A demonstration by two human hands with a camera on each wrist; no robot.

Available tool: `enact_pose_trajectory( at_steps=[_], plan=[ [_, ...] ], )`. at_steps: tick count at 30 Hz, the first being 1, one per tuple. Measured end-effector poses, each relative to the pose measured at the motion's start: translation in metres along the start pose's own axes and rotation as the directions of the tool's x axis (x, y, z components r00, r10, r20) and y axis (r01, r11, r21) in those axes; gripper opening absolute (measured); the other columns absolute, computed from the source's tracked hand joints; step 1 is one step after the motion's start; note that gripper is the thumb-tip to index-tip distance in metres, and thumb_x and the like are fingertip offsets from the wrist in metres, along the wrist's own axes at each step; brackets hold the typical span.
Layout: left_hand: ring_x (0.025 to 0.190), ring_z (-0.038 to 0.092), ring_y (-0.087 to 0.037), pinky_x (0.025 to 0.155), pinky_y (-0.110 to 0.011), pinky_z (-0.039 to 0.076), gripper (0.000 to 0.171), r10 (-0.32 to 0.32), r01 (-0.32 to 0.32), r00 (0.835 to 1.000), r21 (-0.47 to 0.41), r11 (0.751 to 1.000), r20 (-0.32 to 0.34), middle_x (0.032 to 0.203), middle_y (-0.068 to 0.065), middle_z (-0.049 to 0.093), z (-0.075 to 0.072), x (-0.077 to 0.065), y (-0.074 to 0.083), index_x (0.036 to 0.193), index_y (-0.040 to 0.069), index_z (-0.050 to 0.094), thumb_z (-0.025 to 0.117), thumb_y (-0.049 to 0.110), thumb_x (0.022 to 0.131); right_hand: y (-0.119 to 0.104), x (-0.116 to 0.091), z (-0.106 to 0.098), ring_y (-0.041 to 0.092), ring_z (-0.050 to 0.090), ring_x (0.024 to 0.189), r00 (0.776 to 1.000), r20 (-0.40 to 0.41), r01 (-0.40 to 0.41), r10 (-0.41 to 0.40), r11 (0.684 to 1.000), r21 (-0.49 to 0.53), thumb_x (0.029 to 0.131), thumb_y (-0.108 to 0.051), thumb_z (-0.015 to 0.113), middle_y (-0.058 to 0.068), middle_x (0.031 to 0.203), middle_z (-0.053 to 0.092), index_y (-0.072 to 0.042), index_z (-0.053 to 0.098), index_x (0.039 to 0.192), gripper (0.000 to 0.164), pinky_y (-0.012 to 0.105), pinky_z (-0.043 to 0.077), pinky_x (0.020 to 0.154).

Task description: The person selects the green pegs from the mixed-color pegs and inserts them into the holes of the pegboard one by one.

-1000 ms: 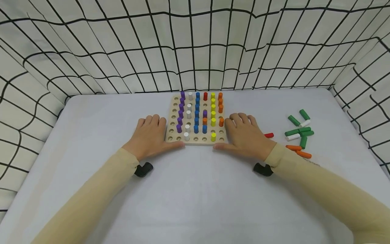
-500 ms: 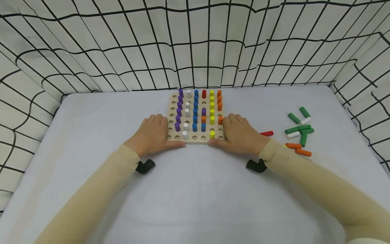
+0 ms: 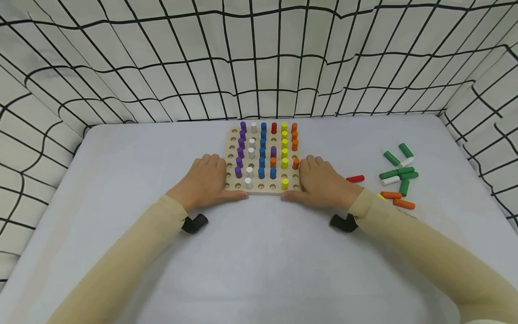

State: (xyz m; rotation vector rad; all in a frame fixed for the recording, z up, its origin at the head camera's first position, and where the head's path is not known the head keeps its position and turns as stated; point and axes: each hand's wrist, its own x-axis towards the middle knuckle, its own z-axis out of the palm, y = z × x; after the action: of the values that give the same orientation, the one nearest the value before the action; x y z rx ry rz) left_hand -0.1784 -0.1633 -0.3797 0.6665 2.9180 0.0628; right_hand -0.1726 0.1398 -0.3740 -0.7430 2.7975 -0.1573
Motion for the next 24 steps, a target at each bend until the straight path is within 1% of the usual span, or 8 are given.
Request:
enact_pose_trajectory(
  at_steps=[3,8,15,19,24],
  plan=[
    [0.085,0.044,-0.024,0.071,-0.033,0.031,0.088,0.011,-0.011,1.000,0.020,1.000,-0.012,0.085,-0.008,0.048,-0.001,-0.003,0.003,0.102,0.002,0.054,0.063,0.087,0.078,-0.002,-0.004,0.000,0.024,0.047,0.085,1.000,0.007,-0.005,0.005,1.000,-0.002,0.088,-0.074,0.064,0.009,0.088,0.049,0.000,0.055,0.109,0.077,0.032,0.036,0.068],
    [0.084,0.044,-0.024,0.071,-0.033,0.033,0.090,0.037,-0.036,0.999,0.056,0.998,-0.012,0.084,-0.007,0.048,0.000,-0.008,0.010,0.102,0.002,0.057,0.061,0.088,0.078,-0.002,-0.013,0.002,0.023,0.048,0.086,1.000,0.016,-0.008,0.008,1.000,0.000,0.087,-0.074,0.065,0.008,0.087,0.050,0.000,0.057,0.111,0.078,0.032,0.038,0.068],
    [0.083,0.044,-0.023,0.071,-0.033,0.033,0.092,0.046,-0.046,0.999,0.067,0.997,0.002,0.084,-0.007,0.049,0.003,-0.020,0.023,0.104,0.001,0.058,0.059,0.090,0.077,-0.002,-0.030,0.008,0.022,0.049,0.087,0.999,0.030,-0.021,0.021,1.000,0.008,0.086,-0.076,0.065,0.008,0.088,0.050,0.001,0.058,0.118,0.083,0.032,0.039,0.070],
    [0.084,0.044,-0.022,0.071,-0.032,0.033,0.094,0.053,-0.054,0.999,0.061,0.997,0.008,0.085,-0.006,0.049,0.005,-0.027,0.030,0.107,0.002,0.059,0.058,0.091,0.077,-0.001,-0.040,0.011,0.021,0.048,0.085,1.000,0.017,-0.015,0.015,1.000,0.007,0.085,-0.075,0.067,0.007,0.087,0.049,0.000,0.059,0.117,0.082,0.031,0.038,0.069],
    [0.084,0.043,-0.022,0.071,-0.032,0.033,0.092,0.065,-0.065,0.998,0.067,0.996,0.002,0.084,-0.005,0.048,0.005,-0.035,0.038,0.105,0.002,0.058,0.058,0.091,0.077,-0.001,-0.054,0.014,0.020,0.048,0.083,1.000,0.014,-0.015,0.014,0.999,0.033,0.083,-0.075,0.069,0.006,0.086,0.049,-0.001,0.059,0.116,0.082,0.031,0.037,0.070]
  ],
)
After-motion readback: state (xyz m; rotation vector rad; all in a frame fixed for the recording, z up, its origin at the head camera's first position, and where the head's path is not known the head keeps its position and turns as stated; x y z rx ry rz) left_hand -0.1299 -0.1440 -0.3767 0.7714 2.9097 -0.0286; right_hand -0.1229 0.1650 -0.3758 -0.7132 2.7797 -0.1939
